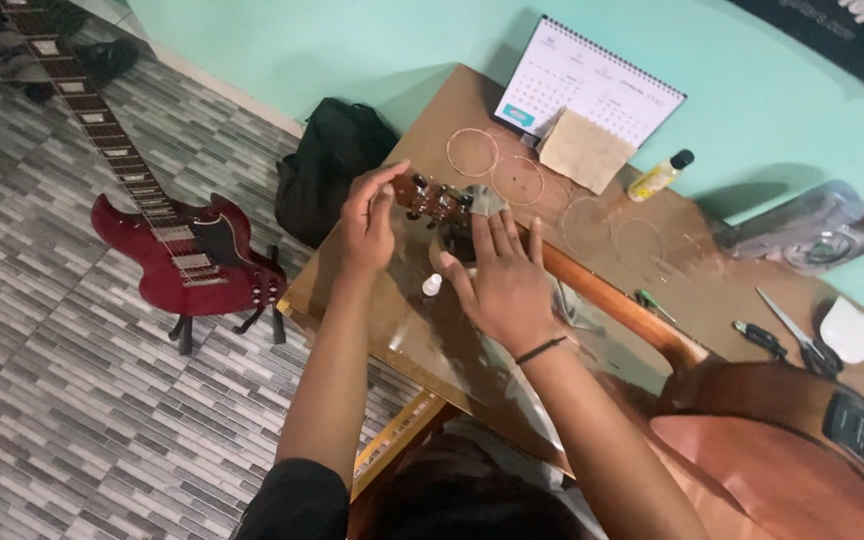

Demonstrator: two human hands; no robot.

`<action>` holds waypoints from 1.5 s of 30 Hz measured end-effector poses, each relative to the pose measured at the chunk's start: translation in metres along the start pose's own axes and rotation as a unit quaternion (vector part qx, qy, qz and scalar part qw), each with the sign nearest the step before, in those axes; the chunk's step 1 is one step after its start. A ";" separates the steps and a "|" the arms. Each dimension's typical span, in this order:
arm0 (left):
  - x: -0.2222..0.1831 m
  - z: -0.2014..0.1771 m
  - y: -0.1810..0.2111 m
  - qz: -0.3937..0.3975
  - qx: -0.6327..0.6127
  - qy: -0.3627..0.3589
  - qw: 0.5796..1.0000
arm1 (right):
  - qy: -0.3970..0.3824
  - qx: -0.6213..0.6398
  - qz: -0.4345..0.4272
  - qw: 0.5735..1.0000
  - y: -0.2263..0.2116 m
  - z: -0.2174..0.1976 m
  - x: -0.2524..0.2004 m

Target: Cleaning and polishing an acoustic guitar, including the body, neck, and headstock, using a cloth and cleaning solution.

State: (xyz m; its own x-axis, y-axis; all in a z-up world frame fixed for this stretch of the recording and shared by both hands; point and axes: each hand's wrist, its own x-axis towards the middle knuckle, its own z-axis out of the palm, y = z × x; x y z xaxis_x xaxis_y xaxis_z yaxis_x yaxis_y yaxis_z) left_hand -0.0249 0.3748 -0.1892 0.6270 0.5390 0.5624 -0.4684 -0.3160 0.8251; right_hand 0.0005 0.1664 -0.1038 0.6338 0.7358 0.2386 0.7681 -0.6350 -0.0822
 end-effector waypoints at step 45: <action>-0.001 0.003 -0.008 -0.128 -0.069 -0.002 0.989 | -0.152 0.291 -0.024 0.944 0.014 -0.027 0.094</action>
State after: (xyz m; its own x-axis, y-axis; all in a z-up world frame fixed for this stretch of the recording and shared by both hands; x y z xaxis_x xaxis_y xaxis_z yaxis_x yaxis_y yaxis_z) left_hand -0.0203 0.3744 -0.1959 0.7381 0.5848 0.3363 -0.3748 -0.0590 0.9252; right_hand 0.0686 0.2207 -0.0565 0.5254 0.8505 -0.0249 0.6614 -0.4266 -0.6169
